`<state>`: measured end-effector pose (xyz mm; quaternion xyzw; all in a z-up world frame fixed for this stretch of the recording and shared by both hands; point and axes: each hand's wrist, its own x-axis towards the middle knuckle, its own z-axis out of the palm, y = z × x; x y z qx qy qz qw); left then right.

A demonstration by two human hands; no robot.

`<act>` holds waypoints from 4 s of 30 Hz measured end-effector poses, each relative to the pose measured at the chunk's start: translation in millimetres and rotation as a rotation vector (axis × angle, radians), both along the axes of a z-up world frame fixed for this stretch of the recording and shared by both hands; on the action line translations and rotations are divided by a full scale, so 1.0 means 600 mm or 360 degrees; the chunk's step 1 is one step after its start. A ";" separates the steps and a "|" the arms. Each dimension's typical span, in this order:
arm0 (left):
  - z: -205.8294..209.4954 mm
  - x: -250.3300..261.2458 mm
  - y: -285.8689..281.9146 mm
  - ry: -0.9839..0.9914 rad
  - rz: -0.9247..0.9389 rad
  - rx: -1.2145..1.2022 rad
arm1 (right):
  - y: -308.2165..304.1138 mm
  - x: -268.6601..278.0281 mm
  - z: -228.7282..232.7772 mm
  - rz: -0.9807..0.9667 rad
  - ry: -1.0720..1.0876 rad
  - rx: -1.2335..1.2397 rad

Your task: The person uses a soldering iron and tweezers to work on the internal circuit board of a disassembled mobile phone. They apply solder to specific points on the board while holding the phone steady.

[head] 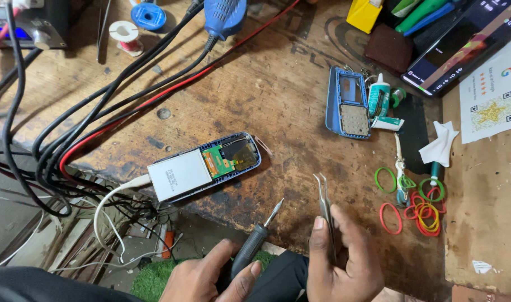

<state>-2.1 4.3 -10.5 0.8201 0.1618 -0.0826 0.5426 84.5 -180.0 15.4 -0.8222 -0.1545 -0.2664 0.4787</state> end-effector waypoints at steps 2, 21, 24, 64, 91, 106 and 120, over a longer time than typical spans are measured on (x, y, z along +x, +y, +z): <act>0.003 -0.001 -0.002 -0.0009 0.0011 -0.0016 | 0.002 0.003 0.014 -0.0194 0.0014 -0.0225; 0.053 -0.007 0.018 -0.0201 0.0345 -0.0244 | 0.108 0.064 0.109 0.0194 -0.0179 -0.1447; 0.055 -0.005 0.020 -0.0208 0.0331 -0.0225 | 0.090 0.044 0.107 0.0218 -0.0191 -0.1526; 0.025 0.005 0.011 0.0109 -0.0139 0.0170 | 0.037 0.011 0.055 0.0502 -0.0332 -0.0664; 0.027 0.005 0.013 0.0052 -0.0069 0.0161 | 0.013 -0.014 0.007 0.0090 -0.0051 -0.0352; 0.061 0.000 0.015 -0.0002 -0.0062 -0.0042 | 0.004 -0.009 0.005 0.0630 -0.0069 0.0219; 0.044 -0.004 0.009 -0.0069 -0.0136 -0.0087 | 0.006 -0.015 0.022 0.0461 -0.0265 -0.0472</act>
